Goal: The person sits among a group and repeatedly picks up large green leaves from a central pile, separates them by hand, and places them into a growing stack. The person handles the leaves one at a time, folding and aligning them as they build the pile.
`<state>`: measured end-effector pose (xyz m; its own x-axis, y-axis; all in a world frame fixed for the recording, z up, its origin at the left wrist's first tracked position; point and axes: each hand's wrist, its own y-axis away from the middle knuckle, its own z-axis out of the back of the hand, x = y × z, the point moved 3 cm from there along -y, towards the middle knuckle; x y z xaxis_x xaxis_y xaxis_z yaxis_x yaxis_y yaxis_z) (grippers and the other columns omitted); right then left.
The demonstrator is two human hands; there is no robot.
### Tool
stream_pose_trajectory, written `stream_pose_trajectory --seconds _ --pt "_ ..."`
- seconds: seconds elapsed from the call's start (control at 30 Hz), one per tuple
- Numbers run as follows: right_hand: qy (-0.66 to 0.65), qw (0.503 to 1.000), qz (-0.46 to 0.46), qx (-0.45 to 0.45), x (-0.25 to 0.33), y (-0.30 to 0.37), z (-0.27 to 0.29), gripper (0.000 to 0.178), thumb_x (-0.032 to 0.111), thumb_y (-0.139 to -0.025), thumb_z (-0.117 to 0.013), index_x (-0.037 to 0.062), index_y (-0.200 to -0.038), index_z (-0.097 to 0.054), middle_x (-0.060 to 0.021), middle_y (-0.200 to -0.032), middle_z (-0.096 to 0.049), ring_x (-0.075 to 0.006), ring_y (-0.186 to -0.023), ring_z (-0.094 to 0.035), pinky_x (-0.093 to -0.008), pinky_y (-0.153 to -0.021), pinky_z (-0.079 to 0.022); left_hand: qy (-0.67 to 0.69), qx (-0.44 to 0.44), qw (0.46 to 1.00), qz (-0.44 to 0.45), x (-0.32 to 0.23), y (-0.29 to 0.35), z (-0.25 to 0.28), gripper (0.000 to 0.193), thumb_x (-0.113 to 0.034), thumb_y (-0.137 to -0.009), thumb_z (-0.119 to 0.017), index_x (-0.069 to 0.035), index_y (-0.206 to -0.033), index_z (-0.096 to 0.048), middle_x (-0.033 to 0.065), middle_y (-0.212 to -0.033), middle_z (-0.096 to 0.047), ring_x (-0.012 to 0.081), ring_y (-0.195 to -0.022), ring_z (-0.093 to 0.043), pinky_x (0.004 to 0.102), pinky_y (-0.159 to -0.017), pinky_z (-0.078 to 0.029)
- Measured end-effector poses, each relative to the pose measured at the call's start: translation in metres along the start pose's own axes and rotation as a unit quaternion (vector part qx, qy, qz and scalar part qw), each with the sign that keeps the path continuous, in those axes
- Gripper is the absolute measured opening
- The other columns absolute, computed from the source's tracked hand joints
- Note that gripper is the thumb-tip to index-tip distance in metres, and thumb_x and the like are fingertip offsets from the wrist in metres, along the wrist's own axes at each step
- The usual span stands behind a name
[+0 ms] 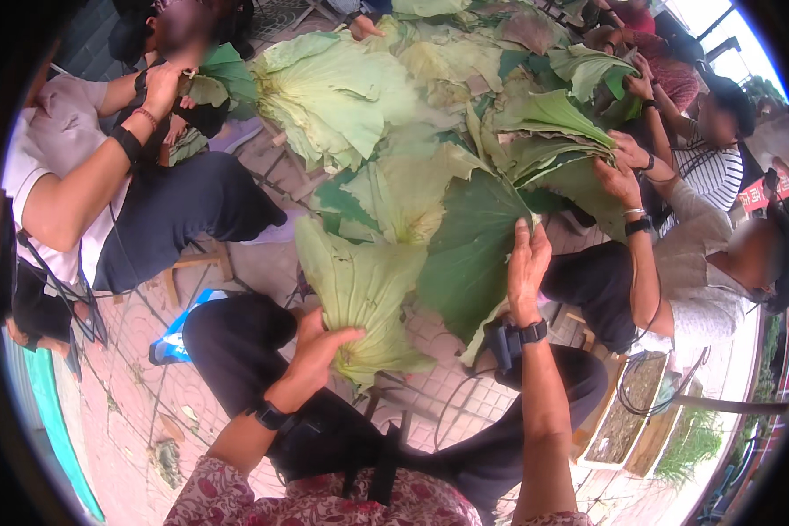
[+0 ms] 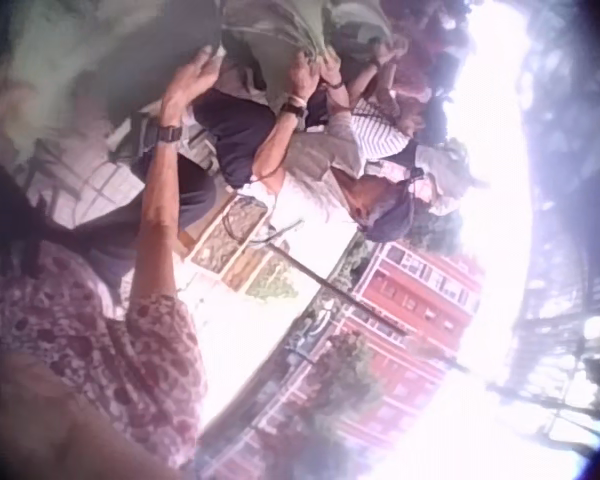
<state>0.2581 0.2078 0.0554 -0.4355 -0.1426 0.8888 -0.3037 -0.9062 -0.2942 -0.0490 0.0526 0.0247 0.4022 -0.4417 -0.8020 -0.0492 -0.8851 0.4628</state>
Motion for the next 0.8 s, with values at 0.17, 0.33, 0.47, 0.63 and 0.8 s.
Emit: stream_pose_trajectory --seconds 0.17,0.33,0.47,0.63,0.8 --pt "0.119 0.985 0.120 -0.027 0.028 -0.027 -0.023 0.024 0.020 -0.101 -0.054 0.0010 -0.113 -0.062 -0.0158 -0.080 -0.062 -0.0214 -0.071 -0.057 -0.0340 -0.068 -0.046 0.054 0.011 0.998 0.011 -0.007 0.000 -0.003 0.039 0.004 -0.080 -0.068 0.005 -0.118 -0.060 0.0098 -0.107 -0.068 0.0163 -0.096 -0.065 0.0304 -0.085 -0.052" --pt "0.264 0.948 0.154 0.091 -0.054 -0.018 -0.116 0.036 0.004 -0.087 -0.059 0.0055 -0.123 -0.056 -0.0207 -0.106 -0.063 -0.0394 -0.097 -0.061 -0.0462 -0.081 -0.049 0.050 -0.015 0.997 0.060 -0.007 -0.003 -0.002 0.045 0.005 -0.080 -0.069 0.004 -0.123 -0.056 0.0097 -0.112 -0.067 0.0164 -0.100 -0.065 0.0308 -0.089 -0.052" --pt "0.264 0.950 0.059 0.155 -0.145 0.006 -0.177 0.038 0.006 -0.085 -0.060 0.0026 -0.122 -0.054 -0.0215 -0.108 -0.061 -0.0422 -0.101 -0.058 -0.0486 -0.087 -0.048 0.035 -0.029 0.996 0.070 -0.008 -0.004 -0.004 0.046 0.005 -0.080 -0.069 0.004 -0.124 -0.056 0.0099 -0.114 -0.067 0.0164 -0.101 -0.064 0.0308 -0.090 -0.052" --pt "0.247 0.949 0.024 0.193 -0.194 0.022 -0.206 0.039 0.015 -0.089 -0.059 0.0004 -0.125 -0.053 -0.0235 -0.118 -0.058 -0.0417 -0.111 -0.054 -0.0471 -0.094 -0.046 0.012 -0.050 0.996 0.072 -0.010 -0.008 -0.004 0.046 0.007 -0.078 -0.070 0.004 -0.122 -0.057 0.0102 -0.113 -0.068 0.0171 -0.100 -0.066 0.0307 -0.089 -0.052" --pt "0.379 0.876 0.139 0.263 -0.203 0.050 -0.224 0.054 0.034 -0.094 -0.058 -0.0020 -0.134 -0.049 -0.0255 -0.133 -0.054 -0.0393 -0.127 -0.048 -0.0425 -0.106 -0.041 -0.004 -0.052 0.996 0.073 -0.011 -0.010 -0.004 0.047 0.006 -0.078 -0.070 0.004 -0.123 -0.057 0.0100 -0.112 -0.068 0.0169 -0.100 -0.065 0.0308 -0.089 -0.052"
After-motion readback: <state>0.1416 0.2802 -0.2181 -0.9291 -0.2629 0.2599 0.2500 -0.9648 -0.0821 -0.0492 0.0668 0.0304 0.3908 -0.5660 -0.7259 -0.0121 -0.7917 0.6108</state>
